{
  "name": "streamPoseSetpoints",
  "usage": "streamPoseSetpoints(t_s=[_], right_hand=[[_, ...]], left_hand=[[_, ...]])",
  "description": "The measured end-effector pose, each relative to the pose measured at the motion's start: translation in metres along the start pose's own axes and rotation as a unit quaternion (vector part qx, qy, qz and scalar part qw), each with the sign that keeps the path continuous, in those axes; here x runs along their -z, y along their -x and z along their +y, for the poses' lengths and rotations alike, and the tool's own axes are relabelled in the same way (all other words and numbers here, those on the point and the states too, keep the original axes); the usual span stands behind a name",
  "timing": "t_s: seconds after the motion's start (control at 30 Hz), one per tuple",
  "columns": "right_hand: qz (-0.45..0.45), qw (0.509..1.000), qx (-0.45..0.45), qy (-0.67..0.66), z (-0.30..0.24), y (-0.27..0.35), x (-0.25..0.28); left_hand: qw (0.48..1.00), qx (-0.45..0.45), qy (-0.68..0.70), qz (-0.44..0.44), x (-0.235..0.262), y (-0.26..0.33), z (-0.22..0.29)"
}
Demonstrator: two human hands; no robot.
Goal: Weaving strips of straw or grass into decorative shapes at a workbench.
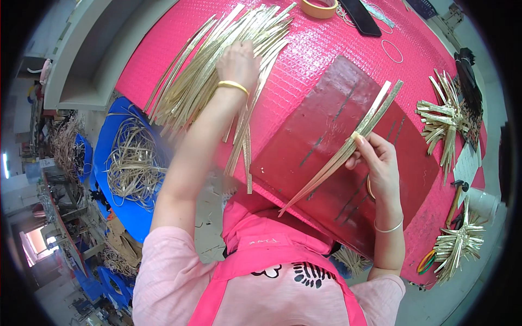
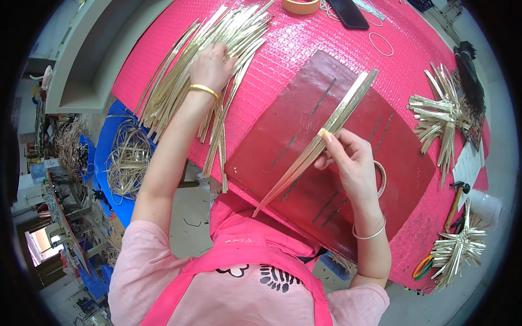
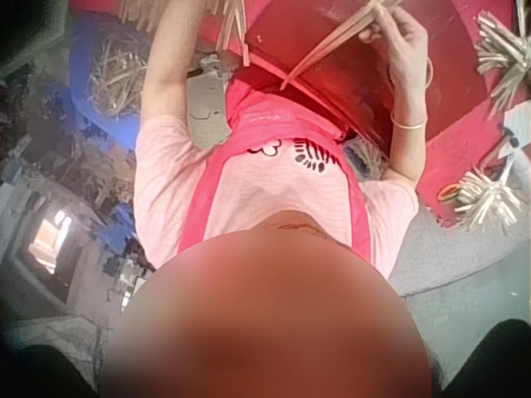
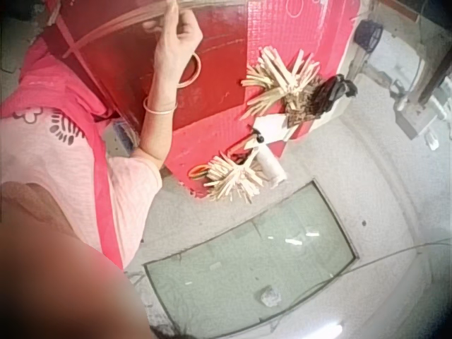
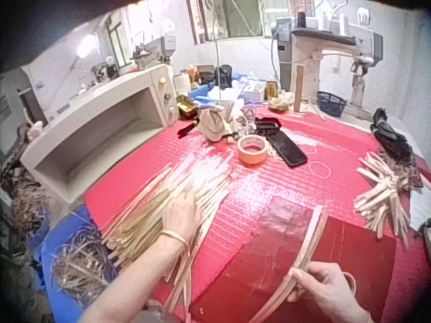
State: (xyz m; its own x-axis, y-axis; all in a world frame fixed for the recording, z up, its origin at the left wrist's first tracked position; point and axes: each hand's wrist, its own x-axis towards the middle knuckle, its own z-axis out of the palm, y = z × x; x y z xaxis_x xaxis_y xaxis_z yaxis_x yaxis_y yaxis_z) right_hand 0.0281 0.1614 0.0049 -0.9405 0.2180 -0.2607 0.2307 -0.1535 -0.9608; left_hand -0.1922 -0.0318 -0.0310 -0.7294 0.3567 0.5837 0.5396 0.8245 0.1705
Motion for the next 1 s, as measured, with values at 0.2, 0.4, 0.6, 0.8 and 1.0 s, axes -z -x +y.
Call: streamPoseSetpoints(t_s=[0.2,0.4,0.6,0.8,1.0], right_hand=[[-0.026,0.999,-0.007,-0.024,0.003,0.011,0.007],[-0.003,0.999,-0.001,-0.043,0.004,0.015,0.008],[-0.004,0.999,-0.019,-0.044,0.008,0.024,0.008],[-0.017,0.999,-0.019,-0.048,0.009,0.026,0.007],[-0.036,0.998,-0.028,-0.039,0.012,0.028,0.002]], left_hand=[[0.994,-0.039,0.02,-0.104,0.022,0.023,0.043],[0.96,-0.013,0.201,-0.192,0.029,0.028,0.058],[0.832,0.021,0.301,-0.466,0.009,0.014,0.038],[0.77,0.12,0.355,-0.516,0.012,0.018,0.039],[0.746,0.117,0.399,-0.521,0.026,0.025,0.043]])
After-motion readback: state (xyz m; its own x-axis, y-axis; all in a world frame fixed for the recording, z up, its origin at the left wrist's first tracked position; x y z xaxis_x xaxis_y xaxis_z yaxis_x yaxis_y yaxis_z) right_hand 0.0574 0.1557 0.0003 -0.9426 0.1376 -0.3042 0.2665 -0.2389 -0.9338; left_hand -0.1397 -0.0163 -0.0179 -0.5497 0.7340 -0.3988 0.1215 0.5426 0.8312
